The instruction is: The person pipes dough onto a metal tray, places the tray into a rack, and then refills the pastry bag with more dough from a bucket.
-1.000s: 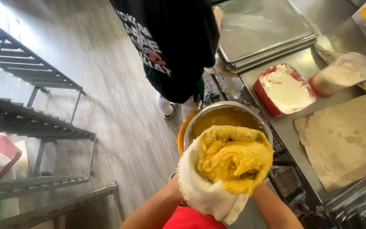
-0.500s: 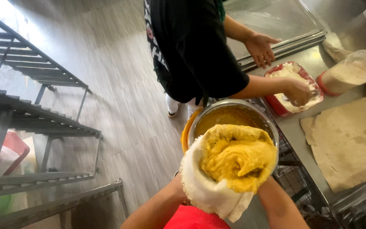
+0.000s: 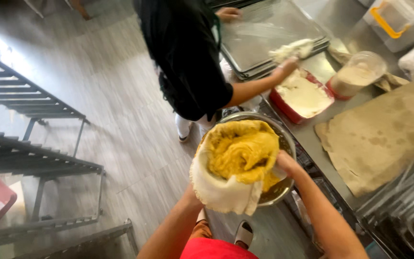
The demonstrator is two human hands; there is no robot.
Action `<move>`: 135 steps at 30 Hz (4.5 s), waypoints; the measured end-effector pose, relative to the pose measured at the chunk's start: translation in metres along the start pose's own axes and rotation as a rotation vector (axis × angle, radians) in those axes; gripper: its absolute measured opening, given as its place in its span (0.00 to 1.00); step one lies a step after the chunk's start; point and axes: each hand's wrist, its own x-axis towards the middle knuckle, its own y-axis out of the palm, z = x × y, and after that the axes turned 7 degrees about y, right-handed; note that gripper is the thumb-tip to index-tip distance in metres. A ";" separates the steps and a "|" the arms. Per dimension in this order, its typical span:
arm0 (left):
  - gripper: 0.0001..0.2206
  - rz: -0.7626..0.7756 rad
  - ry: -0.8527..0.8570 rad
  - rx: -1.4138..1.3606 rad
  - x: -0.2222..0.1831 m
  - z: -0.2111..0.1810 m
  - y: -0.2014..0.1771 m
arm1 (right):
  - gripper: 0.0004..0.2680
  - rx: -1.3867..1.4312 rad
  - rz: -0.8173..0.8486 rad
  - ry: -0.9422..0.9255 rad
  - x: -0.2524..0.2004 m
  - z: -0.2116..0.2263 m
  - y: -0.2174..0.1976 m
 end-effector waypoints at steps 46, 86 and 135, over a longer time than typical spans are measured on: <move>0.26 0.346 0.322 0.706 0.040 0.048 0.075 | 0.11 0.306 -0.610 -1.334 -0.356 0.238 0.105; 0.39 0.579 0.182 0.541 0.056 0.055 0.040 | 0.08 -0.266 -0.969 -1.540 -0.376 0.233 0.130; 0.45 0.532 0.162 0.458 0.048 0.054 0.026 | 0.14 0.395 -0.888 -1.456 -0.388 0.235 0.101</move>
